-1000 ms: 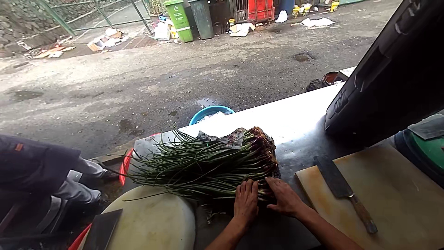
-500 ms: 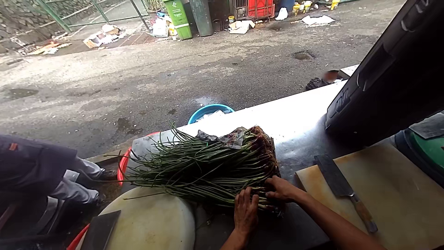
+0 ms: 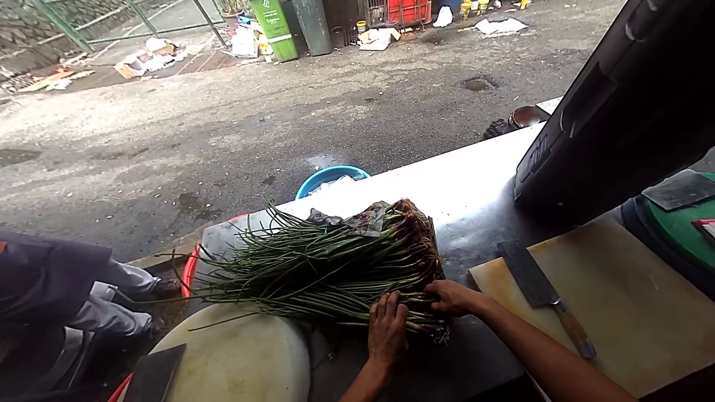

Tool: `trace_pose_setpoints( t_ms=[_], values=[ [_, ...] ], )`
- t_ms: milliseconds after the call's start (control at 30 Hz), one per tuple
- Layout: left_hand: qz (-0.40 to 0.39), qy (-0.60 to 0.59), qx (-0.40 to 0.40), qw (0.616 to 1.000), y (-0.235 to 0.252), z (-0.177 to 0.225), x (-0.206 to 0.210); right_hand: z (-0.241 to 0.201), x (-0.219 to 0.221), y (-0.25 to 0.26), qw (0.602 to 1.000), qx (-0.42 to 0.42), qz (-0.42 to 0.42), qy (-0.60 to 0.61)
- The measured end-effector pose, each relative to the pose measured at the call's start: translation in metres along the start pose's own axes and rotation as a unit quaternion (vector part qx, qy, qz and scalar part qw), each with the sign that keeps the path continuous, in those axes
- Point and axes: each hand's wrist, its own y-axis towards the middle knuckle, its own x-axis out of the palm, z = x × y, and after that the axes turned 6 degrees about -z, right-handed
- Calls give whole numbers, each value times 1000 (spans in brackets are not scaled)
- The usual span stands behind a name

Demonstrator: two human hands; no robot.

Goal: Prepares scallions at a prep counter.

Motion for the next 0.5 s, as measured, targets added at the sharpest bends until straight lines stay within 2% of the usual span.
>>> trace_pose_setpoints(
  t_ms=[200, 333, 500],
  values=[
    [-43, 27, 18, 999, 17, -1, -12, 4, -4, -13, 994, -2, -10, 110],
    [-138, 46, 58, 988, 37, -2, -14, 2, 6, -8, 990, 40, 16, 131],
    [-127, 47, 115, 984, 44, -9, -7, 11, 21, -13, 979, 44, 49, 193]
  ],
)
